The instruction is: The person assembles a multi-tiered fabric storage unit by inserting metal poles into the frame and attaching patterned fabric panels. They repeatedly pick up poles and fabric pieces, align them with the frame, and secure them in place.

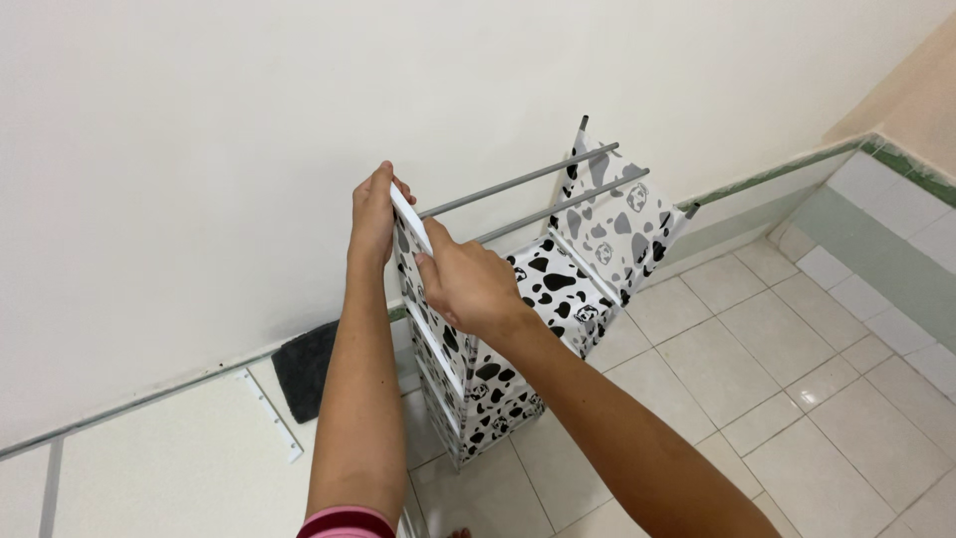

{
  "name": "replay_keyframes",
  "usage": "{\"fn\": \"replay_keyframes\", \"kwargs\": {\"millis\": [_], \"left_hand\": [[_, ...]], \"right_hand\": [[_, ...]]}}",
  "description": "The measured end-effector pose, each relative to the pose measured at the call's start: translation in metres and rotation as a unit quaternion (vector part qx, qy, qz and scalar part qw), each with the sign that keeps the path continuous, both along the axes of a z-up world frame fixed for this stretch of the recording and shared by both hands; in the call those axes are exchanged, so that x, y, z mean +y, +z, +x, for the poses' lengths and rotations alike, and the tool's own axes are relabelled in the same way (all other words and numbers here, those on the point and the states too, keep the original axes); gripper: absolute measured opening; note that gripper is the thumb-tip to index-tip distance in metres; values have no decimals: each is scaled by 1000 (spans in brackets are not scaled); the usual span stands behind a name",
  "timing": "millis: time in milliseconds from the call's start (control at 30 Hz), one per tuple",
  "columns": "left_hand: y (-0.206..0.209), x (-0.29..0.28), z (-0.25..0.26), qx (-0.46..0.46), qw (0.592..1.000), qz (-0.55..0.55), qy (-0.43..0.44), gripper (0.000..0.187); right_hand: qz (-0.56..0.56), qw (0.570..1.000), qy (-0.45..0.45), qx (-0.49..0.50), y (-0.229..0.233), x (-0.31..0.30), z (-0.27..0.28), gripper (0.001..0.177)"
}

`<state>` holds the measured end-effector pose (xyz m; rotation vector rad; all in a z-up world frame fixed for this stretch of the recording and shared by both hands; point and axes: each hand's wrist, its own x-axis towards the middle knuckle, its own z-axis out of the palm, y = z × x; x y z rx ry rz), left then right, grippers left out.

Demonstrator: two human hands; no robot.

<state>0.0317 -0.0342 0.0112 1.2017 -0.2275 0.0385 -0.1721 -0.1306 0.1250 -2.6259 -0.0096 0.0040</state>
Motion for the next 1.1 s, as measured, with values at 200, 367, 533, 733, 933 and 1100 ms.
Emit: {"fn": "replay_keyframes", "kwargs": {"millis": [200,367,533,733,933,1100], "left_hand": [[-9,-7,15,-22,1000,-18,-10,37],[-12,-10,7,-29,1000,-9,3,37],[-3,-5,-3,0,998,43,46,46],[0,-5,-9,19,997,35,70,44],[-8,-6,2,-1,998,23,52,36],[-14,-6,12,-15,998,37,40,36]], "right_hand": [[11,1000,-8,-6,-2,-2,3,40],[51,999,-1,7,-5,-9,-2,35],[54,998,3,-11,-8,-7,0,26],[44,999,12,-12,-8,-7,2,23],[29,999,16,-24,-10,-8,2,21],[42,998,18,-50,-11,-8,1,20]]}}
